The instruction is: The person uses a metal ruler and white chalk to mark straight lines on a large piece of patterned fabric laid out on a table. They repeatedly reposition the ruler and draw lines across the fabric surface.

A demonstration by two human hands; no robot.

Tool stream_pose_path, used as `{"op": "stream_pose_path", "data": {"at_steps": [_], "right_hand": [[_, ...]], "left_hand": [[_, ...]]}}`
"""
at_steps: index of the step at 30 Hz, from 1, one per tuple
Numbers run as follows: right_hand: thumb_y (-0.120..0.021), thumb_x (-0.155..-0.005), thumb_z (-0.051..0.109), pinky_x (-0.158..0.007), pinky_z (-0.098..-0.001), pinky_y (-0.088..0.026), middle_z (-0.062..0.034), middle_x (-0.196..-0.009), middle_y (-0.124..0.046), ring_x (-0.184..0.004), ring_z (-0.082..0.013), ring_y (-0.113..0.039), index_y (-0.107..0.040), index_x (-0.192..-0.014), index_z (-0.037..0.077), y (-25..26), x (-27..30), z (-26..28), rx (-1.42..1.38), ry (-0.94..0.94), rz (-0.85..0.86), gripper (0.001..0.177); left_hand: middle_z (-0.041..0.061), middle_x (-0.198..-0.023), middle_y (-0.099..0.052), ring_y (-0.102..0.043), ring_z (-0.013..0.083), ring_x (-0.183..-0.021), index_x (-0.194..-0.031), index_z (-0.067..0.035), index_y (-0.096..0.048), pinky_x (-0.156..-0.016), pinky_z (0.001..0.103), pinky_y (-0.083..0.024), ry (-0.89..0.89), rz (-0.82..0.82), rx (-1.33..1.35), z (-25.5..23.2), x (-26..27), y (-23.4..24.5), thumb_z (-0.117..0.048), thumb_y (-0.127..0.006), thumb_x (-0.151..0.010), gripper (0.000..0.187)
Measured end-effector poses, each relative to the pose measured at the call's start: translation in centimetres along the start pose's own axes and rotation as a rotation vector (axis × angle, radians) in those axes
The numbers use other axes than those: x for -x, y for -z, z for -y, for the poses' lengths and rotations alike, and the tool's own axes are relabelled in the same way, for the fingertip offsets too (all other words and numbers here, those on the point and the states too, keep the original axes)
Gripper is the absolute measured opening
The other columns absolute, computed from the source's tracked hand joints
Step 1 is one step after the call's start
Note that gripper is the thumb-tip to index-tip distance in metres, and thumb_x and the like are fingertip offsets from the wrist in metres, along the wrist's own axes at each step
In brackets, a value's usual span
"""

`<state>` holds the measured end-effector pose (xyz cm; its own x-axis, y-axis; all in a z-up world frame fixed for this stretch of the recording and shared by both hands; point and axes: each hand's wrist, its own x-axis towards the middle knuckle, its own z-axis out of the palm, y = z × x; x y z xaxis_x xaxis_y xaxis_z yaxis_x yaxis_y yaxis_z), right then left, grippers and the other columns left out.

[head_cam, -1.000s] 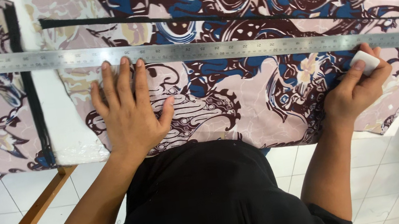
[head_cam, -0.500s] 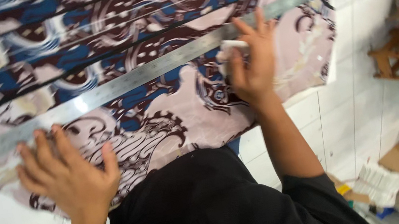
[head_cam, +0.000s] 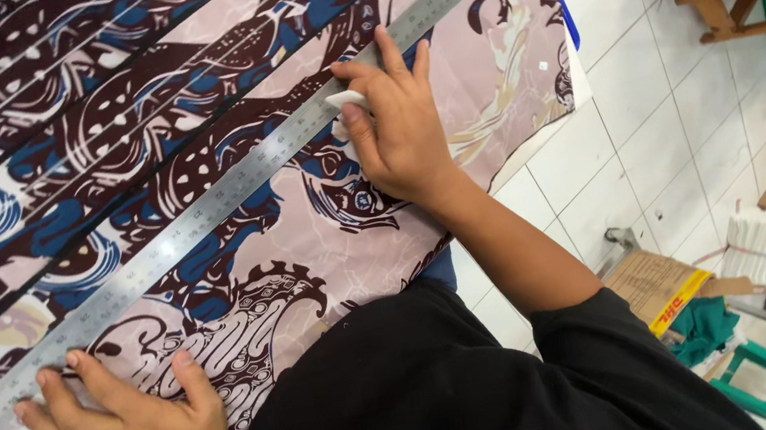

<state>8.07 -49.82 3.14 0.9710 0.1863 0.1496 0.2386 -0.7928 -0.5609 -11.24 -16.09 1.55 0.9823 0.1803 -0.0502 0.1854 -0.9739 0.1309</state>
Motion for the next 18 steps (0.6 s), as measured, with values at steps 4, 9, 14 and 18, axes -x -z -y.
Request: {"op": "stream_pose_path", "data": {"at_steps": [4,9,14,18], "right_hand": [[-0.056,-0.107,0.014,-0.123,-0.0748,-0.008,-0.0129,-0.136,-0.066,-0.150,-0.0545,-0.036,-0.063,-0.113,0.004,0.05,0.32,-0.08,-0.001,0.024,-0.002,0.013],[-0.058,-0.106,0.013,-0.125,-0.0721,-0.010,-0.0114,-0.130,-0.067,-0.150,-0.0535,-0.038,-0.064,-0.117,0.002,0.37,0.15,-0.17,-0.007,0.002,0.012,0.017],[-0.058,-0.107,0.012,-0.127,-0.0683,-0.013,-0.0140,-0.139,-0.065,-0.149,-0.0528,-0.040,-0.061,-0.115,0.001,0.55,0.00,-0.45,-0.040,0.024,-0.002,0.013],[-0.060,-0.106,0.013,-0.126,-0.0681,-0.016,-0.0127,-0.136,-0.066,-0.147,-0.0515,-0.043,-0.061,-0.113,0.002,0.41,0.03,-0.38,-0.010,0.027,-0.029,0.013]], "left_hand": [[0.026,-0.164,-0.032,-0.023,0.0500,-0.155,-0.167,-0.001,-0.033,-0.115,0.063,-0.025,-0.014,0.011,-0.016,0.30,0.13,-0.12,-0.057,-0.049,-0.110,0.082],[0.025,-0.165,-0.031,-0.021,0.0497,-0.156,-0.167,-0.001,-0.032,-0.116,0.064,-0.025,0.010,0.026,-0.015,0.20,0.13,-0.18,-0.057,-0.050,-0.109,0.082],[0.025,-0.164,-0.032,-0.022,0.0505,-0.155,-0.167,-0.002,-0.032,-0.116,0.064,-0.026,0.010,0.018,-0.016,0.04,-0.21,-0.06,-0.057,-0.049,-0.109,0.082],[0.025,-0.163,-0.033,-0.025,0.0510,-0.154,-0.166,-0.003,-0.031,-0.116,0.064,-0.026,0.003,-0.007,-0.007,-0.30,-0.27,0.09,-0.057,-0.048,-0.110,0.080]]}}
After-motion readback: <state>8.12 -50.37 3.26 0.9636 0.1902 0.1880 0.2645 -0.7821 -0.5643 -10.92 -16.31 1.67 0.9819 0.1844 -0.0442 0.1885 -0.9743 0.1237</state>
